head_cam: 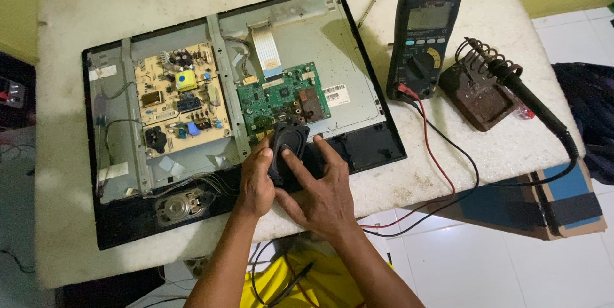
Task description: Testing motherboard components with a multimeter and adjusting internal speakers of a monitor
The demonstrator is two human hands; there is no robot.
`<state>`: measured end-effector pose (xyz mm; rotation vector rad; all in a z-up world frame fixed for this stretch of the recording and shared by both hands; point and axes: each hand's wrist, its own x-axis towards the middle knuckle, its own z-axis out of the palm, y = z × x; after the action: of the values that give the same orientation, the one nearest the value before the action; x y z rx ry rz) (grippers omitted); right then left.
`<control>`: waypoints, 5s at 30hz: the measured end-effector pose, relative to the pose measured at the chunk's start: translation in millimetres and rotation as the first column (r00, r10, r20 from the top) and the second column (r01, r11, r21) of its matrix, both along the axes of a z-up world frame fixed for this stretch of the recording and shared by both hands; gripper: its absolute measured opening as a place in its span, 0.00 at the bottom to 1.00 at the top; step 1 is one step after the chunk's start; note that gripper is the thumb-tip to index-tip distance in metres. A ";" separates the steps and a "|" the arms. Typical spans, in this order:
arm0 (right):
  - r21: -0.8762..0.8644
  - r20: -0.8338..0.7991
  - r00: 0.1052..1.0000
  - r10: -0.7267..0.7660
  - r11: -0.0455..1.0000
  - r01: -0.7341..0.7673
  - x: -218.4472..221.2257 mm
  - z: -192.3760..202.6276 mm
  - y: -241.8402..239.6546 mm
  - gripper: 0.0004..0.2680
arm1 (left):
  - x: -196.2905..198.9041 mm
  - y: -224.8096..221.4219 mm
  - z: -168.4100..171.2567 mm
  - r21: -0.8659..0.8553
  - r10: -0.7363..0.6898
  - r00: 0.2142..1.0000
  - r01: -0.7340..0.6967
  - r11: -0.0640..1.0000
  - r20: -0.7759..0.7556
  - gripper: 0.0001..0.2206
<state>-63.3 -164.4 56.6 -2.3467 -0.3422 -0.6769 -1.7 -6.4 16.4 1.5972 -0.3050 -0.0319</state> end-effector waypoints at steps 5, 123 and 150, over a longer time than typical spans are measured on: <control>-0.023 -0.008 1.000 0.005 1.000 -0.006 0.2 3.3 -0.4 0.25 | -6.9 -9.6 32.8 -0.060 -0.001 1.000 0.000 0.998 -0.025 0.22; 0.001 0.017 0.999 -0.049 0.999 0.049 -2.1 -4.9 5.3 0.28 | -8.0 11.5 -25.8 0.070 0.052 0.984 -0.065 0.995 0.170 0.20; 0.477 0.044 0.940 -0.338 0.834 0.278 -6.1 -25.3 -86.7 0.07 | -12.2 -32.6 77.9 0.540 -0.303 0.805 -0.024 0.842 0.509 0.20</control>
<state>-69.4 -251.2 31.3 -1.9100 0.1476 -0.9487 -14.0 -39.0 94.4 2.1085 -0.9727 0.2880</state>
